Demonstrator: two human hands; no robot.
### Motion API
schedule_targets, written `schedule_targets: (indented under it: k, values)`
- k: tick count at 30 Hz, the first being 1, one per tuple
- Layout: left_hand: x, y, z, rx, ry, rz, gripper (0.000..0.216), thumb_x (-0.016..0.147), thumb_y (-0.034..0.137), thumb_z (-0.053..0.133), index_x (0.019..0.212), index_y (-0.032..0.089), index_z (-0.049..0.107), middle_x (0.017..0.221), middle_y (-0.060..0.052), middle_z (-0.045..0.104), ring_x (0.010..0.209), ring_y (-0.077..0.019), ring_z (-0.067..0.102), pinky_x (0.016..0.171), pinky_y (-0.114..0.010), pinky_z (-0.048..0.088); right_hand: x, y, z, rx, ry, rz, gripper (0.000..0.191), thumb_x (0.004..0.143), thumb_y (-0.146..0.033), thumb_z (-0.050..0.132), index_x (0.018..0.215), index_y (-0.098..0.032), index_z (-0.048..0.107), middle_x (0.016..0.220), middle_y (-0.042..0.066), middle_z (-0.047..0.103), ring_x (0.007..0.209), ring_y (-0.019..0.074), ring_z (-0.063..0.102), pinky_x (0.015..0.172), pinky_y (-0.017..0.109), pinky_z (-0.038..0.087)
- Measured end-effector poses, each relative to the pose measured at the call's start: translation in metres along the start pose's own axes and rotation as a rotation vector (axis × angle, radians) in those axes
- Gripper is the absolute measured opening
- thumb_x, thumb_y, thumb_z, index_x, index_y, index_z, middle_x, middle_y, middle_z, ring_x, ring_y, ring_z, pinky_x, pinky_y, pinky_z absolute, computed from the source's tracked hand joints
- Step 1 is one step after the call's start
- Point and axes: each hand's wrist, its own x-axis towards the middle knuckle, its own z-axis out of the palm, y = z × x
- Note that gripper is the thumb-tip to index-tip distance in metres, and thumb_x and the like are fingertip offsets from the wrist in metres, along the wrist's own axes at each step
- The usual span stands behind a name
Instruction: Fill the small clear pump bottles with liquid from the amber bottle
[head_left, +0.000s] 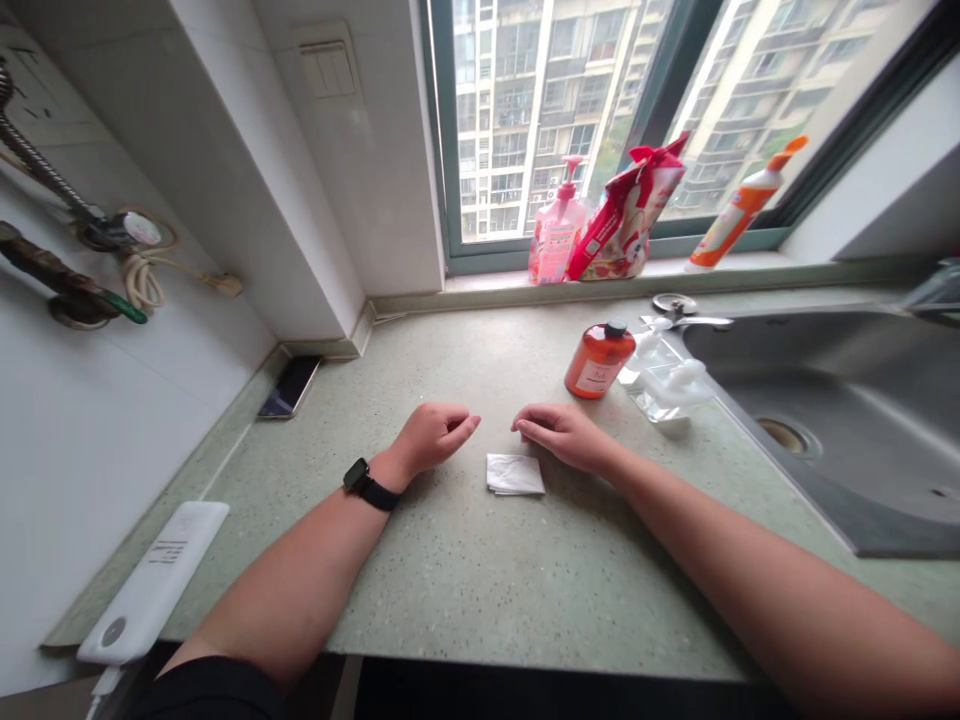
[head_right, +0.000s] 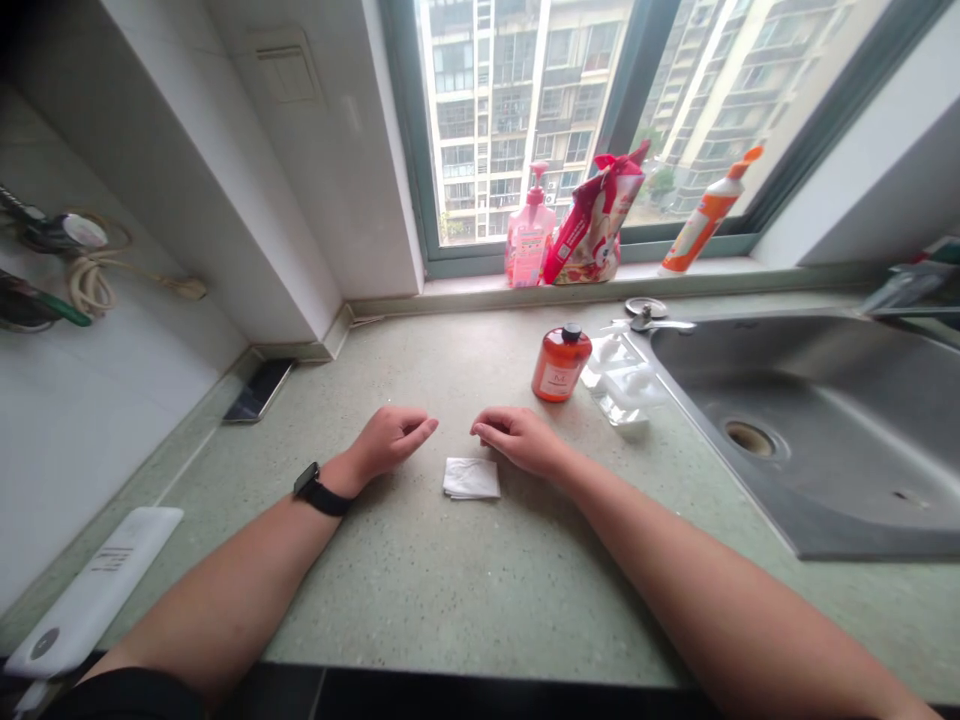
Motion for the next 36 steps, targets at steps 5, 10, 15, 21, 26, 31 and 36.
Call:
schedule_targets:
  k: [5, 10, 15, 21, 26, 31, 36]
  values:
    - [0.0003, -0.0006, 0.0014, 0.036, -0.094, -0.047, 0.048, 0.103, 0.041, 0.05, 0.064, 0.021, 0.031, 0.06, 0.006, 0.028, 0.058, -0.0106, 0.028, 0.062, -0.032, 0.019, 0.0008, -0.0001, 0.0002, -0.052, -0.043, 0.012, 0.032, 0.1, -0.046, 0.06, 0.098, -0.02, 0.079, 0.092, 0.008, 0.08, 0.085, 0.0227, 0.071, 0.08, 0.036, 0.055]
    - [0.0009, -0.0018, 0.0027, 0.08, -0.127, -0.06, 0.046, 0.101, 0.039, 0.051, 0.063, 0.02, 0.033, 0.058, 0.005, 0.033, 0.057, -0.0109, 0.031, 0.063, -0.033, 0.019, -0.0004, -0.0012, 0.0004, -0.087, -0.048, 0.002, 0.028, 0.1, -0.042, 0.061, 0.099, -0.021, 0.079, 0.097, 0.009, 0.081, 0.09, 0.0236, 0.072, 0.083, 0.037, 0.056]
    - [0.0013, -0.0016, 0.002, 0.101, -0.161, -0.064, 0.046, 0.101, 0.04, 0.051, 0.063, 0.02, 0.032, 0.058, 0.005, 0.035, 0.056, -0.0109, 0.032, 0.062, -0.033, 0.019, -0.0007, -0.001, -0.0001, -0.108, -0.06, -0.012, 0.024, 0.1, -0.04, 0.062, 0.099, -0.022, 0.079, 0.101, 0.009, 0.082, 0.094, 0.0243, 0.073, 0.085, 0.037, 0.056]
    - [0.0009, -0.0021, 0.0017, 0.111, -0.176, -0.08, 0.047, 0.101, 0.04, 0.051, 0.063, 0.02, 0.033, 0.057, 0.005, 0.035, 0.057, -0.0112, 0.031, 0.062, -0.034, 0.019, -0.0009, -0.0026, 0.0008, -0.13, -0.061, -0.022, 0.022, 0.099, -0.036, 0.063, 0.101, -0.021, 0.079, 0.105, 0.01, 0.082, 0.097, 0.0251, 0.074, 0.088, 0.038, 0.057]
    - [0.0009, -0.0041, 0.0023, 0.121, -0.186, -0.082, 0.047, 0.102, 0.04, 0.051, 0.063, 0.02, 0.033, 0.058, 0.004, 0.037, 0.058, -0.0115, 0.032, 0.063, -0.034, 0.019, -0.0009, -0.0025, 0.001, -0.147, -0.066, -0.023, 0.02, 0.099, -0.035, 0.064, 0.101, -0.022, 0.079, 0.105, 0.01, 0.082, 0.097, 0.0253, 0.075, 0.088, 0.039, 0.058]
    - [0.001, -0.0049, 0.003, 0.122, -0.194, -0.095, 0.046, 0.101, 0.041, 0.05, 0.064, 0.02, 0.033, 0.058, 0.004, 0.037, 0.058, -0.0117, 0.032, 0.063, -0.035, 0.019, -0.0001, -0.0009, 0.0006, -0.161, -0.06, -0.041, 0.02, 0.1, -0.035, 0.064, 0.102, -0.022, 0.079, 0.105, 0.01, 0.082, 0.097, 0.0251, 0.075, 0.089, 0.039, 0.058]
    - [0.0012, -0.0054, 0.004, 0.125, -0.191, -0.09, 0.046, 0.1, 0.042, 0.051, 0.063, 0.02, 0.033, 0.058, 0.004, 0.036, 0.059, -0.0123, 0.031, 0.063, -0.035, 0.018, -0.0007, 0.0016, 0.005, -0.171, -0.04, -0.073, 0.02, 0.1, -0.034, 0.063, 0.099, -0.022, 0.08, 0.1, 0.009, 0.082, 0.091, 0.023, 0.074, 0.083, 0.036, 0.058]
